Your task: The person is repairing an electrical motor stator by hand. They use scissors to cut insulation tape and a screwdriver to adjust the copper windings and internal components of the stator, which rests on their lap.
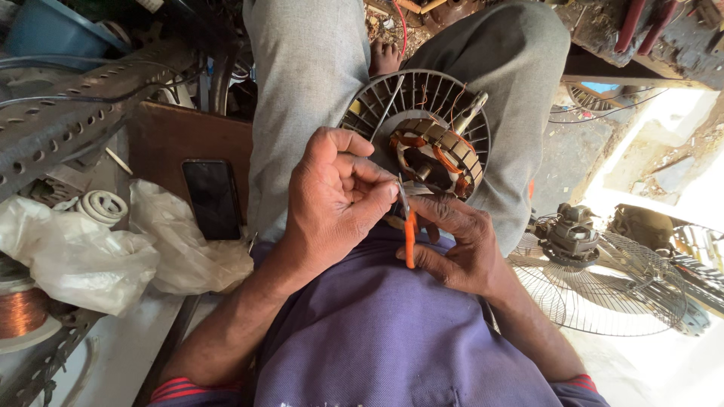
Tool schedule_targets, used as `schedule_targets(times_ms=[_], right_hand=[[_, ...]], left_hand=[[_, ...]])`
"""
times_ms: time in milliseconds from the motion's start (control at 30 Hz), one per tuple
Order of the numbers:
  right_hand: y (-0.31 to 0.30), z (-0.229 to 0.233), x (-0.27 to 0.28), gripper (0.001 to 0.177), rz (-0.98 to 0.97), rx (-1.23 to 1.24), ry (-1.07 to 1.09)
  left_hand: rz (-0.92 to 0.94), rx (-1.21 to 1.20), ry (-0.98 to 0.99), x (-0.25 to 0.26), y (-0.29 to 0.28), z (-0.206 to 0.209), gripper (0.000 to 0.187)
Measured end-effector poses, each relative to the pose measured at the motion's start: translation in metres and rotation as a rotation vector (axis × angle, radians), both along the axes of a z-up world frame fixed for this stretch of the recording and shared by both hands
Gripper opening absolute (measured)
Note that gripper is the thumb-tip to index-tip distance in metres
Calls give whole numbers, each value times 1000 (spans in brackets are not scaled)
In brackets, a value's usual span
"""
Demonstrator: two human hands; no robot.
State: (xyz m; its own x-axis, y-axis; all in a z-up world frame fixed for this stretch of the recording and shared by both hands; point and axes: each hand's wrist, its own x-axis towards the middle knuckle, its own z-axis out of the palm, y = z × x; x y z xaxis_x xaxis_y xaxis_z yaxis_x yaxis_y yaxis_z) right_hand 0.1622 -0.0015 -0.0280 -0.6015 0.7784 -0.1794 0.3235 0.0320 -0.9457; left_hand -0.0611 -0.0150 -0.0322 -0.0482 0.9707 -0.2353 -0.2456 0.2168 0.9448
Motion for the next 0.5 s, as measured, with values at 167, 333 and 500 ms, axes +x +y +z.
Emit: schedule_targets(times_ms=[167,333,500], right_hand=[[0,2,0,68,6,-16,-20],[0,1,-2,72,23,77,-6],[-2,-2,-1,73,13,64,-8]], left_hand=[[-9,-19,-7,-1,-1,4,42],[9,-62,-110,-1,1,3,43],[9,-30,-70,0,1,0,42]])
